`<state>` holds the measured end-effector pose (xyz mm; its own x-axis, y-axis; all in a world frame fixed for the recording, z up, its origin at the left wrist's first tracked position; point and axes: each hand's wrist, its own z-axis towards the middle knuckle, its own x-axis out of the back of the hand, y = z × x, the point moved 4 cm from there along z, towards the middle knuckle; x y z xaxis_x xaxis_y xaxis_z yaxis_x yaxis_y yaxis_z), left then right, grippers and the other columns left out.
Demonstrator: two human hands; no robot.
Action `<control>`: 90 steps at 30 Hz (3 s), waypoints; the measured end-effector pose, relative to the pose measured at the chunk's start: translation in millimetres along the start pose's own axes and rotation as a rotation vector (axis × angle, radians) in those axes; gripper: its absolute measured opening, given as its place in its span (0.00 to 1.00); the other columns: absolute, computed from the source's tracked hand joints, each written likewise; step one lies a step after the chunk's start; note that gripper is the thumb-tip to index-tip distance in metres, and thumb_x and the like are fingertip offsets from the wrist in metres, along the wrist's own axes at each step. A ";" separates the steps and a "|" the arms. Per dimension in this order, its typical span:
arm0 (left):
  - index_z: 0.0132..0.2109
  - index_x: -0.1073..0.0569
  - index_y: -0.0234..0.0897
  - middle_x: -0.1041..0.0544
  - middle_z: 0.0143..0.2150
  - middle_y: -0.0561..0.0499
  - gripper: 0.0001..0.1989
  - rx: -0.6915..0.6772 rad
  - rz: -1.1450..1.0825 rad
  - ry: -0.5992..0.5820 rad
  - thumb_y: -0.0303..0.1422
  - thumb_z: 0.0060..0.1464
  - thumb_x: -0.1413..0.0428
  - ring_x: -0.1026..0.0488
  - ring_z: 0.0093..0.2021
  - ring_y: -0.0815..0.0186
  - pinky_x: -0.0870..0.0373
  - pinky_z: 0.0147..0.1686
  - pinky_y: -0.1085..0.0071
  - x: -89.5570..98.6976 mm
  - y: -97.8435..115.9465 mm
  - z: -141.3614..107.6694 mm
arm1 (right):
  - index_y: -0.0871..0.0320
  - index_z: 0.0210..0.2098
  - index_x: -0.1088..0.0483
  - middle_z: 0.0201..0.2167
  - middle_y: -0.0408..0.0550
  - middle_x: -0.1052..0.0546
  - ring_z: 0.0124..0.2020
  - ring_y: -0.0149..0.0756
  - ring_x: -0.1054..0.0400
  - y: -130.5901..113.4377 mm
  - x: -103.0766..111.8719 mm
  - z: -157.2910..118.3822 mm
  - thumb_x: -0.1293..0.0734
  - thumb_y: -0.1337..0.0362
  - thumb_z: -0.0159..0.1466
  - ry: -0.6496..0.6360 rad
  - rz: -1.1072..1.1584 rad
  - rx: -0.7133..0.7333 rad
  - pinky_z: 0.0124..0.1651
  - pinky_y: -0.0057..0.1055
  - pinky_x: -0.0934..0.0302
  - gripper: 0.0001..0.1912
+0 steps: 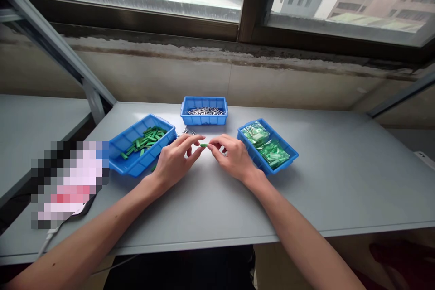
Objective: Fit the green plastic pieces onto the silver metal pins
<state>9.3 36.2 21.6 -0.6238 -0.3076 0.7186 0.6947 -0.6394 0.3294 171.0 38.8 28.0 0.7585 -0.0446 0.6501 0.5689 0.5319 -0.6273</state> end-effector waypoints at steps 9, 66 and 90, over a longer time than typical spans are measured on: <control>0.42 0.28 0.38 0.24 0.38 0.51 0.06 -0.022 -0.031 -0.028 0.31 0.60 0.48 0.29 0.28 0.74 0.35 0.28 0.77 -0.4 2.8 -0.5 | 0.57 0.34 0.28 0.30 0.46 0.25 0.30 0.31 0.33 -0.3 -1.7 -0.8 0.38 0.63 0.65 -0.026 -0.022 -0.006 0.30 0.27 0.40 0.08; 0.42 0.30 0.39 0.27 0.29 0.55 0.07 0.227 -0.067 -0.165 0.34 0.58 0.48 0.33 0.25 0.71 0.39 0.28 0.75 1.2 -2.7 0.9 | 0.56 0.42 0.27 0.40 0.47 0.23 0.40 0.34 0.28 4.5 -1.6 6.8 0.37 0.63 0.64 0.011 0.279 -0.231 0.42 0.31 0.33 0.09; 0.39 0.28 0.39 0.24 0.34 0.55 0.04 0.080 -0.009 -0.100 0.29 0.56 0.45 0.32 0.24 0.74 0.39 0.25 0.77 -3.4 -2.7 -5.4 | 0.55 0.37 0.23 0.36 0.44 0.20 0.38 0.34 0.26 -15.6 -3.4 -0.9 0.31 0.72 0.58 0.080 0.215 -0.008 0.32 0.27 0.32 0.09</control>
<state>7.6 35.1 15.0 -0.5938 -0.2280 0.7717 0.7185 -0.5819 0.3809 159.9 29.9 35.2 0.8852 0.0021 0.4651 0.3936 0.5295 -0.7515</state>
